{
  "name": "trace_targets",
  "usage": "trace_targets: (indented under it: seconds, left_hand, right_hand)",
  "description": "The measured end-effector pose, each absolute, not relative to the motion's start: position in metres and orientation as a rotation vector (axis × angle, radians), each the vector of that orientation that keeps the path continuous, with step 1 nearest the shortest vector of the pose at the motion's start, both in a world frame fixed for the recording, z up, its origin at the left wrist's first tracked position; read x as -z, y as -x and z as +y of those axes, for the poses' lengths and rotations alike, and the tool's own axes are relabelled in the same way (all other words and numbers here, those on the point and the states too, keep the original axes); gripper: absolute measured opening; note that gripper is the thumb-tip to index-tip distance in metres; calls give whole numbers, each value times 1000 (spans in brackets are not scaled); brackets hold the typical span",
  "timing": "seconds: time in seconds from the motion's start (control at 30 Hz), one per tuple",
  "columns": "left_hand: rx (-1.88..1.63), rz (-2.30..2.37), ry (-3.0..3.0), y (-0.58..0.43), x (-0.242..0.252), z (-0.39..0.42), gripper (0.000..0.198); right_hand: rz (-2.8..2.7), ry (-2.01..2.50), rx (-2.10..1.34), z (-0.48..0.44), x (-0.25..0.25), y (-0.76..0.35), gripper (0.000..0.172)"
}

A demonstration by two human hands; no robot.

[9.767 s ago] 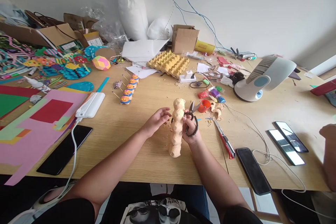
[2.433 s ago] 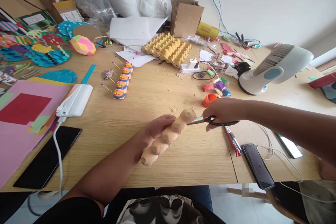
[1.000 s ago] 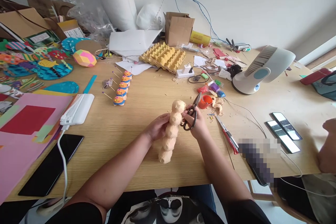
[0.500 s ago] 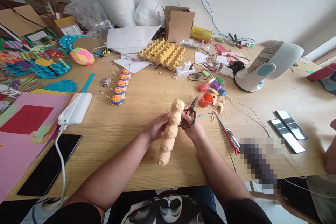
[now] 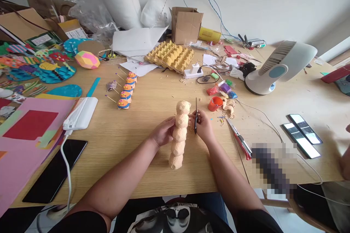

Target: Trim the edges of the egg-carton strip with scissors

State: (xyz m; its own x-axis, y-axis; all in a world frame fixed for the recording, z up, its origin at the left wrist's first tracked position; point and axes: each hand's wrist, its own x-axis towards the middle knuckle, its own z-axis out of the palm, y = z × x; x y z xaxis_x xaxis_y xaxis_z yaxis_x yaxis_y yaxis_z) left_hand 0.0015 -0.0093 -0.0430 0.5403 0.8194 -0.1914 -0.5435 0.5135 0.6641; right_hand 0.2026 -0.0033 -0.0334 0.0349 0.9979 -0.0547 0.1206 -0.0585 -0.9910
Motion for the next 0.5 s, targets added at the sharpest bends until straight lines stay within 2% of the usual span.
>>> trace_targets:
  seconds: [0.17, 0.3, 0.5]
  left_hand:
    - [-888, 537, -588, -2, 44, -9, 33]
    - [-921, 527, -585, -2, 42, -8, 31]
    - [-919, 513, -576, -2, 40, -8, 30]
  right_hand:
    - [-1264, 1272, -1289, -8, 24, -204, 55]
    - [-1404, 1157, -1270, -16, 10, -208, 50]
    - [-1450, 1223, -1321, -22, 7, -200, 48]
